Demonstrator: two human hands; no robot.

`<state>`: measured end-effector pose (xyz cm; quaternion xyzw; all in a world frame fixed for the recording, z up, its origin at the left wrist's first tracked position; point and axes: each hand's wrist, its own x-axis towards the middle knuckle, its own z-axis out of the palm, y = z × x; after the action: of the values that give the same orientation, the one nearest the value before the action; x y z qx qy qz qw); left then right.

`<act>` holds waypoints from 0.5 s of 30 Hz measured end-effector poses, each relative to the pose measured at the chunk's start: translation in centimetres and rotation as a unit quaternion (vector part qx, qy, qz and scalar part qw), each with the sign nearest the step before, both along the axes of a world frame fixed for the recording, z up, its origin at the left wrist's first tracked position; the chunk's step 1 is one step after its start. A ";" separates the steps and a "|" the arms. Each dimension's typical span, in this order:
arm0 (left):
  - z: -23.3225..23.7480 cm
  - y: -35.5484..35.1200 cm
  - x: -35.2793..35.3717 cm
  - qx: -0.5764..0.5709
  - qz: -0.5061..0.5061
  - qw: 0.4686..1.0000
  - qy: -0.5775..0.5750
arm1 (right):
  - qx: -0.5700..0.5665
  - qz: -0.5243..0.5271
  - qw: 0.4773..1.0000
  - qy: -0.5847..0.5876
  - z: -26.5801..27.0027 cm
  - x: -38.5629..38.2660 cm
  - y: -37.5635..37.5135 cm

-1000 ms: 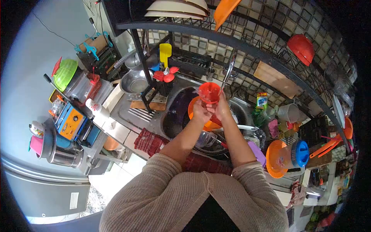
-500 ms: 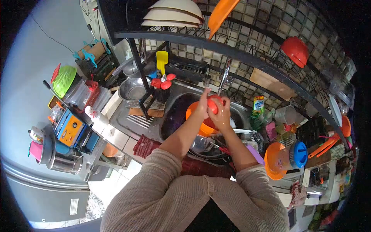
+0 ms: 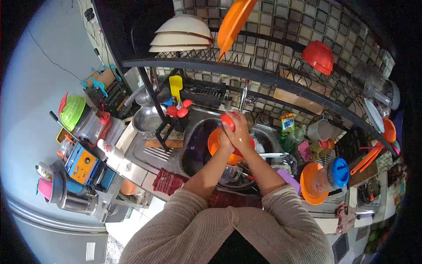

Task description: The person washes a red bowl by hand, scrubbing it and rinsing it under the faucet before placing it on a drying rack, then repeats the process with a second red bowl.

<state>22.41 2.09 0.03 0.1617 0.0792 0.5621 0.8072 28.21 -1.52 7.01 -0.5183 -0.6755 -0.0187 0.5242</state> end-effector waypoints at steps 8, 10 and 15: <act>0.5 -0.8 -4.1 0.051 0.230 0.900 0.367 | -0.306 0.178 0.517 0.779 -3.4 -0.4 0.4; -0.3 -0.4 -4.1 0.015 0.255 0.922 0.290 | -0.292 0.193 0.488 0.800 -3.3 -0.7 -0.3; -1.5 -1.0 -5.1 -0.059 0.151 0.921 0.353 | -0.227 0.207 0.655 0.690 -2.8 -0.5 -0.8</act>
<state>17.31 1.12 -1.52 0.2877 0.4161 0.5781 0.6402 27.69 -2.34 4.25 -0.3316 -0.1927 0.6071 0.6960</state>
